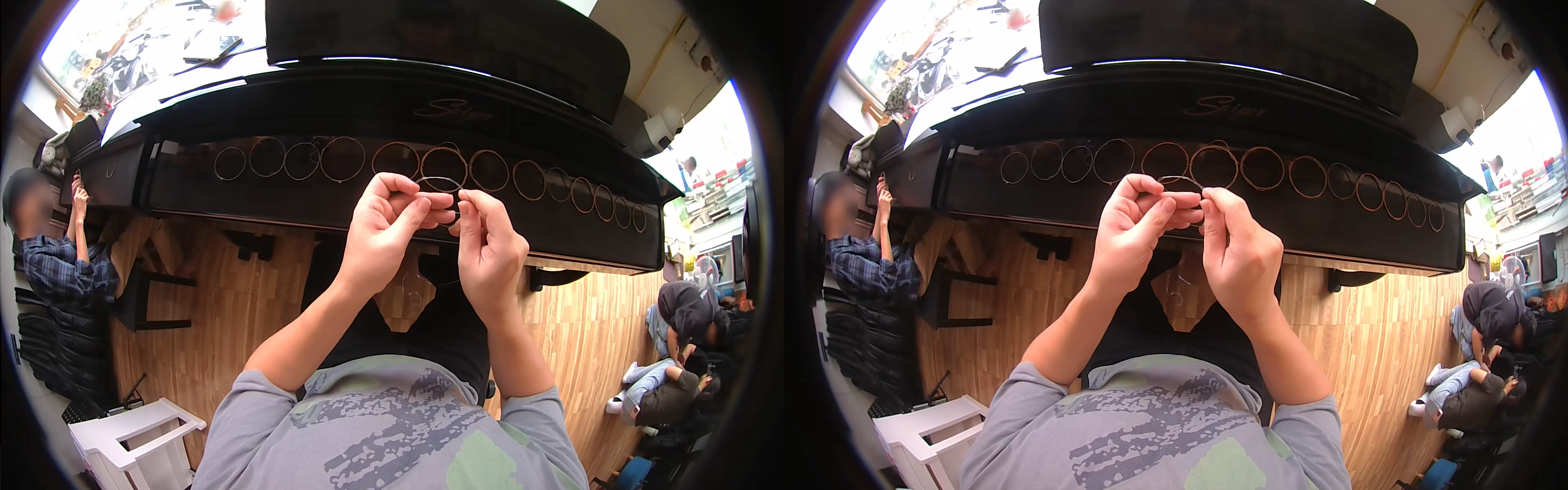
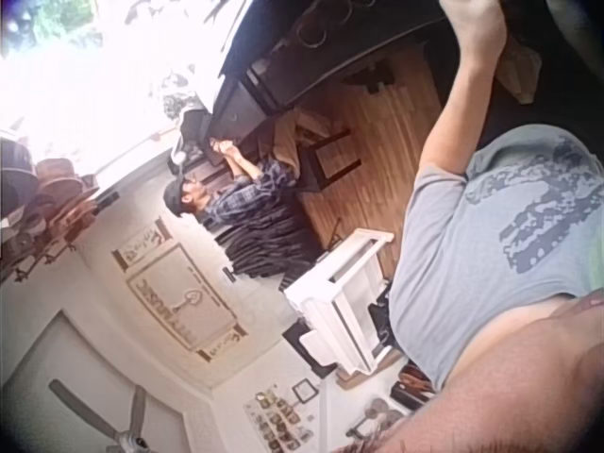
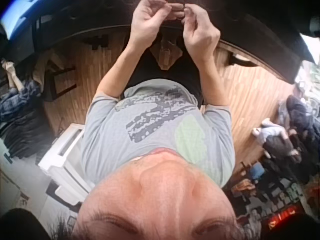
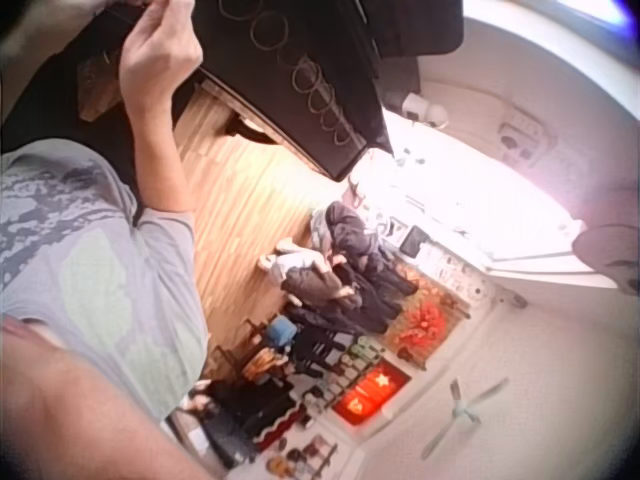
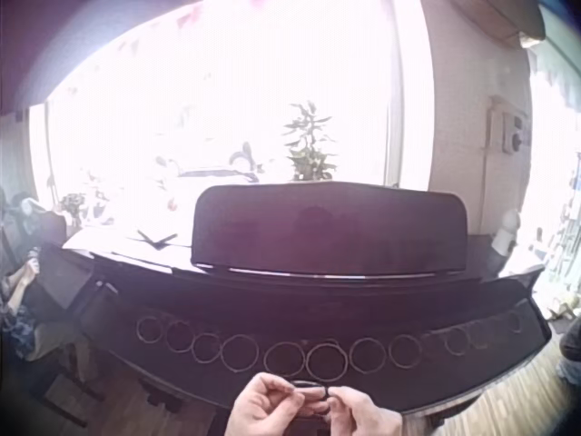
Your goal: The person shapes thin wire into circular loops by hand, repeatedly bending and twisting the ends to close each loop. They place the finished loops in a row on the piano lid and continue with additional pieces of wire.
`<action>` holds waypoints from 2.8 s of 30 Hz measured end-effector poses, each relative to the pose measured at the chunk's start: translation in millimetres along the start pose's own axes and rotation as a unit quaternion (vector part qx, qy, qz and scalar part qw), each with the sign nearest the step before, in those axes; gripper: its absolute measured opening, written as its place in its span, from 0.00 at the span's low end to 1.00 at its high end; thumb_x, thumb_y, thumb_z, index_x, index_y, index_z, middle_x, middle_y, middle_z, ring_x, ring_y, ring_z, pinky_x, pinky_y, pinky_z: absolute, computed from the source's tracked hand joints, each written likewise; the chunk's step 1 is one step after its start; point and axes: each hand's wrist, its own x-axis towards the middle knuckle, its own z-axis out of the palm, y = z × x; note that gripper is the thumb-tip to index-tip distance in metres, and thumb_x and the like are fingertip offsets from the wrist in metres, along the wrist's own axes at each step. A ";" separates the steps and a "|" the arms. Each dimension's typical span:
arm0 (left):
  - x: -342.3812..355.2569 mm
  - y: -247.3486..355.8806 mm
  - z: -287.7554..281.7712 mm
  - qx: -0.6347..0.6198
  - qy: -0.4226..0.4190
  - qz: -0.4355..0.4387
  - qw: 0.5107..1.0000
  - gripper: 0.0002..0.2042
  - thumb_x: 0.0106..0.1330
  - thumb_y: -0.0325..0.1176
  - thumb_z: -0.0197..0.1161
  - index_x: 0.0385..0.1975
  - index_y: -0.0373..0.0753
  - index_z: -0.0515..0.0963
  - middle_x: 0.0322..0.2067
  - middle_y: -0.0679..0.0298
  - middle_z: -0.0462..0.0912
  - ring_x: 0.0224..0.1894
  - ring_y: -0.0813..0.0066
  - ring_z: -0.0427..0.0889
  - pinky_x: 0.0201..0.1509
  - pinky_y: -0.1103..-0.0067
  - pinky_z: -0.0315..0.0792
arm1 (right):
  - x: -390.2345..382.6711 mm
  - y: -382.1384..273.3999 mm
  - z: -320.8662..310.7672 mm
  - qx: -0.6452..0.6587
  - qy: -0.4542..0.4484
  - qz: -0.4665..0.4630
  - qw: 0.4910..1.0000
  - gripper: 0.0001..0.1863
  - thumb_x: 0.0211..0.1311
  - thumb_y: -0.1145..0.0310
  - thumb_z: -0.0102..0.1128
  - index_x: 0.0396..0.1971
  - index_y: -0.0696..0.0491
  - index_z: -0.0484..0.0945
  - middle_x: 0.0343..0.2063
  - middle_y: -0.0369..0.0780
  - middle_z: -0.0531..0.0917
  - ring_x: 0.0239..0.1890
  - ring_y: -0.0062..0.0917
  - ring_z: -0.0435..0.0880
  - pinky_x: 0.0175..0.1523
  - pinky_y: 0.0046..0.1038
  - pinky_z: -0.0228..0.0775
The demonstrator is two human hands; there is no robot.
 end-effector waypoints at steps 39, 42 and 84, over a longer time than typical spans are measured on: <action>-3.4 -13.1 -6.1 -0.046 0.001 0.029 0.999 0.07 0.66 0.24 0.58 0.42 0.31 0.78 0.35 0.56 0.84 0.41 0.68 0.84 0.50 0.75 0.79 | 11.6 0.7 -6.3 0.202 -0.091 0.216 0.951 0.12 0.68 0.71 0.52 0.49 0.56 0.75 0.19 0.35 0.79 0.23 0.13 0.76 0.29 0.16 0.66; -6.3 -17.9 -4.4 0.031 0.030 0.074 0.996 0.08 0.66 0.24 0.59 0.42 0.30 0.78 0.35 0.56 0.84 0.40 0.70 0.84 0.48 0.76 0.79 | 8.7 -2.0 -4.2 0.181 -0.085 0.196 0.960 0.13 0.68 0.72 0.51 0.50 0.57 0.75 0.22 0.36 0.80 0.24 0.13 0.77 0.31 0.16 0.68; 8.0 4.5 -21.1 -0.208 -0.081 -0.103 0.969 0.08 0.70 0.29 0.54 0.47 0.39 0.70 0.30 0.66 0.78 0.34 0.80 0.76 0.36 0.79 0.73 | 14.6 10.1 -13.0 0.415 -0.156 0.257 0.858 0.08 0.69 0.69 0.53 0.38 0.58 0.75 0.30 0.41 0.84 0.16 0.05 0.69 0.19 0.10 0.58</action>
